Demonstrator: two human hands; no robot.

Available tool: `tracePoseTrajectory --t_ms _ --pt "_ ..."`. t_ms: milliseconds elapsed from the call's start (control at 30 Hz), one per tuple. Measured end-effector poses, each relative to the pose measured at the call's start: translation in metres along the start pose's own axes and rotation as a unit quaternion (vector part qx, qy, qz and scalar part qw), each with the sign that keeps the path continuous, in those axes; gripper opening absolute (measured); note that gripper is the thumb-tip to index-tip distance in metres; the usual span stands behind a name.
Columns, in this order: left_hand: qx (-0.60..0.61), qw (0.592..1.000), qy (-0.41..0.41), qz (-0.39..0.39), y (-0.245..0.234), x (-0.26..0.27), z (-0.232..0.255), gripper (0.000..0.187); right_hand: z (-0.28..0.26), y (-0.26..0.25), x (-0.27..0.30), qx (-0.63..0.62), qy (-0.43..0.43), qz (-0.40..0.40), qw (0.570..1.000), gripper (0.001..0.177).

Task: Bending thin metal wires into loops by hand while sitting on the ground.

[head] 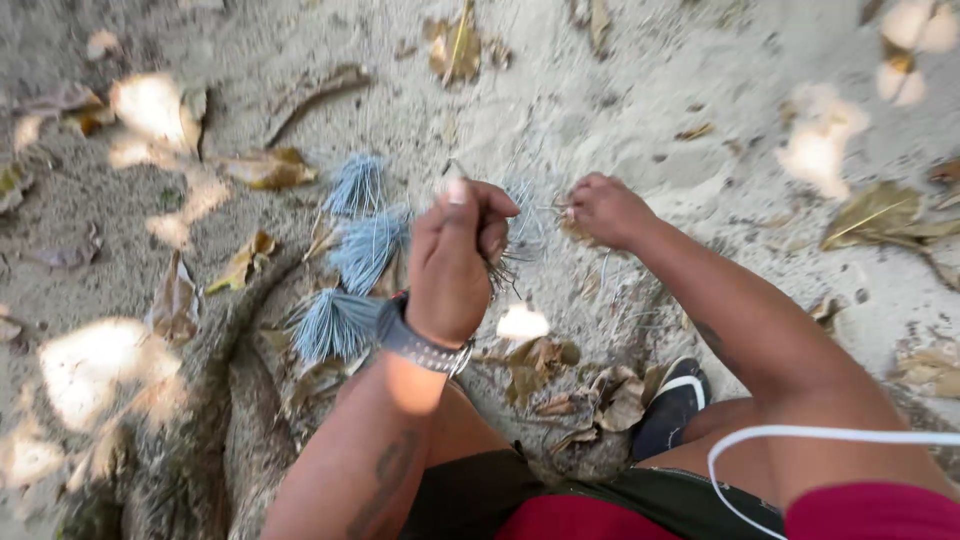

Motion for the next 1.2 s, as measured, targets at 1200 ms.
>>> tracePoseTrajectory --t_ms 1200 --pt "-0.349 0.937 0.008 -0.016 0.036 -0.01 -0.033 0.019 -0.125 -0.095 0.182 -0.274 0.001 0.047 0.96 0.038"
Point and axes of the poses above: each hand's wrist, its own x-axis away from the middle knuckle, its own y-axis out of the palm, z = x × y, the point moved 1 cm from there along -x, towards the middle knuckle, and after that the axes turned 12 degrees about -x, right-handed, at the moved point
